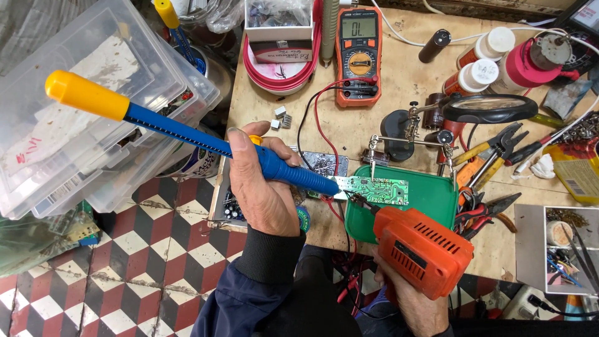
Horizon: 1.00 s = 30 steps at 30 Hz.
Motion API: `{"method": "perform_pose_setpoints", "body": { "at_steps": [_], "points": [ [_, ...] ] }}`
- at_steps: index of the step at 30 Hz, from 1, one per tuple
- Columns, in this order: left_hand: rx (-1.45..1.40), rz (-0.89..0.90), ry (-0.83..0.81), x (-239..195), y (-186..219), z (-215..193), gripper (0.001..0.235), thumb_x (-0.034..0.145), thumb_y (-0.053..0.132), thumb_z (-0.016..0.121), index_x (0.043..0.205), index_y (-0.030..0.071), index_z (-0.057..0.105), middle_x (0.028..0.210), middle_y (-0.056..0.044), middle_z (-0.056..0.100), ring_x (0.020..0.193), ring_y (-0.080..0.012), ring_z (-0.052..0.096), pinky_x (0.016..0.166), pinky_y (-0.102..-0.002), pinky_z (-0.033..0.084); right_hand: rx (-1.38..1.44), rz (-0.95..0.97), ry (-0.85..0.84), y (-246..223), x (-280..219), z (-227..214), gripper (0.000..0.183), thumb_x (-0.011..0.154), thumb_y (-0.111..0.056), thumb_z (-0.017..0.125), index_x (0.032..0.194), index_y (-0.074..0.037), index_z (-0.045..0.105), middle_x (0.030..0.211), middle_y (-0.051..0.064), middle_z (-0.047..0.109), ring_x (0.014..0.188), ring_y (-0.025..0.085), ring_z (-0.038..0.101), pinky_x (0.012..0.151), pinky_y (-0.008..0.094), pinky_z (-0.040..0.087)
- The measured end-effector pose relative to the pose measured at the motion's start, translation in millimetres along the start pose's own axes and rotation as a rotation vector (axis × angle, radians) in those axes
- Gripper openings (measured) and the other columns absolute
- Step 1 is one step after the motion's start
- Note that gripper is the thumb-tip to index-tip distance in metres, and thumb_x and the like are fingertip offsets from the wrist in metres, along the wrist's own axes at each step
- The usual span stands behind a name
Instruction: The person inspects a small circuit board, then uses a hot air gun and a desoldering pump to remove components from the board. The person repeatedly heats and desolders specific areas of the circuit board.
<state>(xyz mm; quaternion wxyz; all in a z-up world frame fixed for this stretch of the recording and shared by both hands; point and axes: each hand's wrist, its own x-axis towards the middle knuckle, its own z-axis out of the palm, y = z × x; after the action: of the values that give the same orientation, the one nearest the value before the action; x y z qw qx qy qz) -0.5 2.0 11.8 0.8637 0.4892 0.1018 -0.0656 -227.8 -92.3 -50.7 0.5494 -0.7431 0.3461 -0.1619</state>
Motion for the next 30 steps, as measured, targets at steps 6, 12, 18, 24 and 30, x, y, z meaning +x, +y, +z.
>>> {"method": "perform_pose_setpoints", "body": {
  "at_steps": [6,12,18,24,30],
  "points": [
    [0.009,-0.008,0.011,0.6,-0.1,0.6,0.061,0.101,0.058,0.055,0.121,0.002,0.066,0.072,-0.01,0.06,0.063,-0.022,0.059,0.065,-0.037,0.054,0.099,0.18,-0.002,-4.4,-1.2,2.1,0.079,0.088,-0.015,0.078,0.163,-0.015,0.053,0.136,0.009,0.079,0.058,0.027,0.076,0.061,0.05,0.075],
    [0.009,0.004,0.014,0.7,-0.6,1.5,0.061,0.101,0.058,0.054,0.12,0.001,0.065,0.071,-0.01,0.059,0.062,-0.0222,0.058,0.063,-0.036,0.052,0.054,0.135,0.017,2.3,0.5,2.7,0.069,0.088,-0.011,0.082,0.154,-0.009,0.064,0.059,0.01,0.066,0.052,0.024,0.07,0.065,0.046,0.07],
    [0.003,0.002,0.004,0.0,-1.7,2.1,0.061,0.102,0.058,0.055,0.12,0.001,0.066,0.072,-0.01,0.059,0.063,-0.0211,0.057,0.063,-0.036,0.052,-0.024,0.052,0.065,10.5,1.1,0.6,0.063,0.086,-0.02,0.085,0.147,-0.012,0.071,0.09,0.008,0.078,0.054,0.022,0.072,0.07,0.047,0.076],
    [-0.011,-0.018,0.001,1.7,-6.2,0.9,0.061,0.101,0.059,0.056,0.12,0.002,0.066,0.072,-0.01,0.059,0.064,-0.0212,0.058,0.063,-0.036,0.053,0.004,0.015,-0.005,-7.6,3.8,2.1,0.058,0.092,-0.02,0.08,0.148,-0.011,0.069,0.06,0.003,0.067,0.05,0.019,0.07,0.072,0.046,0.072],
    [-0.026,-0.027,0.002,4.5,-11.0,-0.6,0.06,0.101,0.059,0.057,0.12,0.002,0.066,0.073,-0.01,0.059,0.063,-0.0208,0.058,0.062,-0.037,0.053,-0.099,-0.042,-0.015,-5.1,6.5,0.6,0.053,0.096,-0.026,0.077,0.146,-0.013,0.068,0.061,0.002,0.068,0.052,0.018,0.074,0.068,0.044,0.069]
  ]
}}
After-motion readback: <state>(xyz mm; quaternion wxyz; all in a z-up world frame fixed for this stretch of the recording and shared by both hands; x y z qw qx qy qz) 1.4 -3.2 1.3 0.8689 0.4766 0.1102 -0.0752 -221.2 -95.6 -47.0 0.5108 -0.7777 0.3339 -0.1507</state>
